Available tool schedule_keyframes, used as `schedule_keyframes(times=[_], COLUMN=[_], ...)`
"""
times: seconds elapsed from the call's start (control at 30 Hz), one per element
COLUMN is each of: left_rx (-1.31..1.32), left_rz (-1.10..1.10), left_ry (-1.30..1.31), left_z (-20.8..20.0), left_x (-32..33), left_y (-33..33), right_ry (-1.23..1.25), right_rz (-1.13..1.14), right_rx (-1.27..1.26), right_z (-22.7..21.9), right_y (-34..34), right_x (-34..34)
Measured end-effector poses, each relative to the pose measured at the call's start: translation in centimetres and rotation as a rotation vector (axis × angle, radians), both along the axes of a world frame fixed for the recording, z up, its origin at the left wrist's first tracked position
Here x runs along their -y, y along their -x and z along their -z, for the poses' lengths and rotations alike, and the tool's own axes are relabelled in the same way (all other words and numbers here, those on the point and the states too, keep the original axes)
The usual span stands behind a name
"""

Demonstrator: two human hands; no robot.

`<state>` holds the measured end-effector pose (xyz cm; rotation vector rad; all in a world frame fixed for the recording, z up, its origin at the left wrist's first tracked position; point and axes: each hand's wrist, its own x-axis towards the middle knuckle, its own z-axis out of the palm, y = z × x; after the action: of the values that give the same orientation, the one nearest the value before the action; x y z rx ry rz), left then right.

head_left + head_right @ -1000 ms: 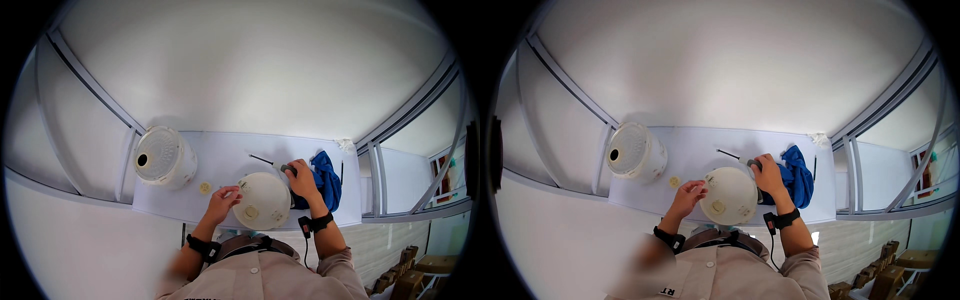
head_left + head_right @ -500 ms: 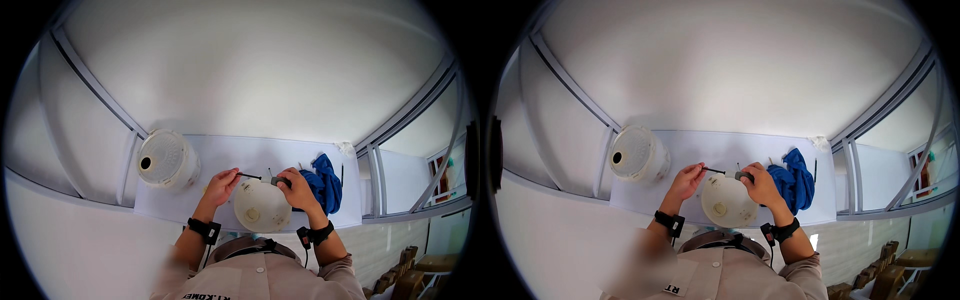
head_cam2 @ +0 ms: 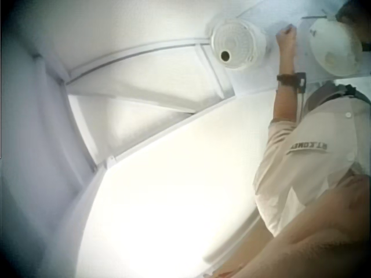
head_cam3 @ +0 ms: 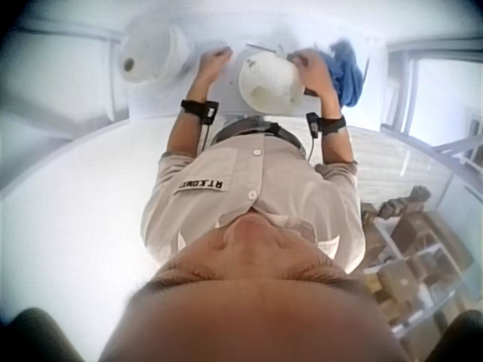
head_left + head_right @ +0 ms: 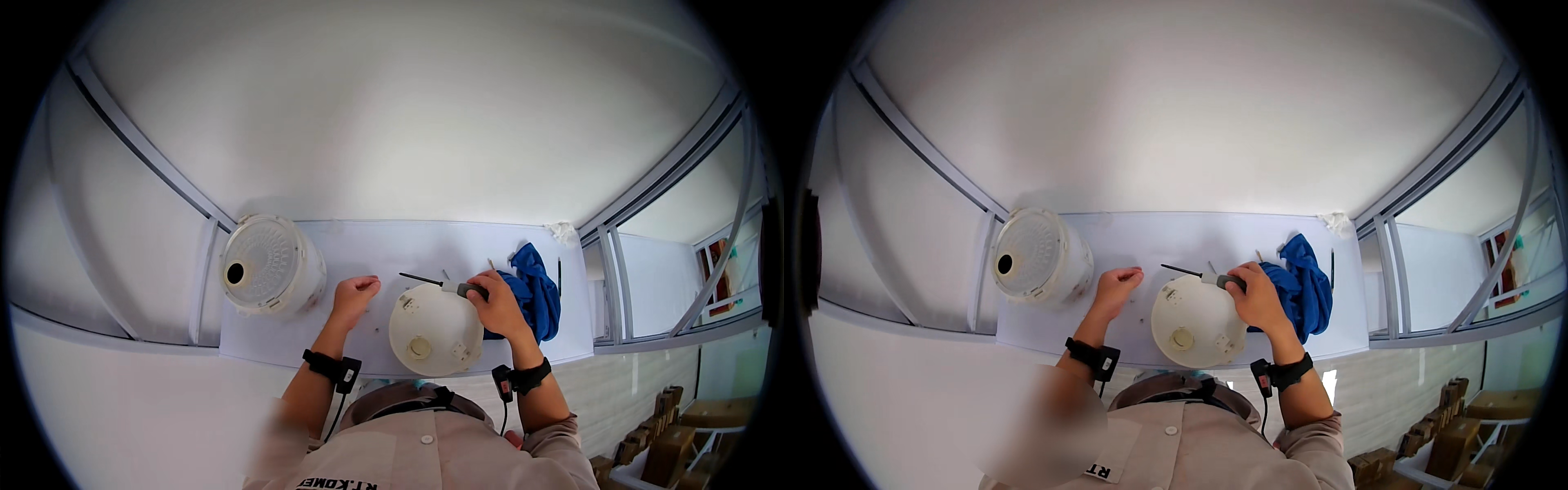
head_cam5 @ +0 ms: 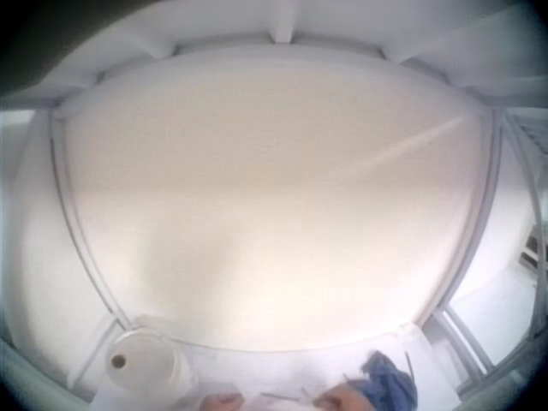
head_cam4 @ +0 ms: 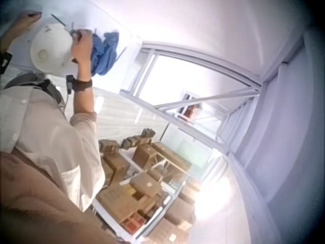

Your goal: The person assembles a white circular light fixture by attaching a curved plastic piece and securing it with screws. They use a screwdriver to tighten the screws and a blue cloth to wipe the fixture.

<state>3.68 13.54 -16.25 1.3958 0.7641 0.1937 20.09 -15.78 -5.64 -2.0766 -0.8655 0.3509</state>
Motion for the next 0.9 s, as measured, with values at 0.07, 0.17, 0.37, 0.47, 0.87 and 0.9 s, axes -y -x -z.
schedule_keyframes(times=[0.07, 0.17, 0.37, 0.47, 0.87, 0.9], left_rx=[-0.083, -0.079, -0.107, -0.073, 0.148, 0.186], left_rz=[0.102, 0.189, 0.255, 0.298, 0.067, 0.082], left_ry=[-0.329, -0.658, -0.811, -0.858, 0.041, 0.294], left_z=[-0.3, 0.0, 0.0, -0.1, -1.7, -2.1], left_x=[0.3, 0.5, 1.1, 1.2, 3.5, 3.8], left_y=[-0.7, -1.5, -2.4, -2.2, -0.8, -0.3], right_ry=[-0.010, -0.012, -0.030, -0.039, -0.213, -0.227], right_rz=[0.009, 0.045, 0.115, 0.149, 0.125, 0.125], right_rx=[0.008, 0.021, 0.040, 0.026, -0.187, -0.216], right_z=[-0.1, -0.7, -0.6, -0.8, 0.3, 0.2], right_y=[0.2, 1.0, 1.6, 2.0, 5.4, 5.8], right_x=[0.3, 0.6, 2.4, 3.2, 4.8, 5.0])
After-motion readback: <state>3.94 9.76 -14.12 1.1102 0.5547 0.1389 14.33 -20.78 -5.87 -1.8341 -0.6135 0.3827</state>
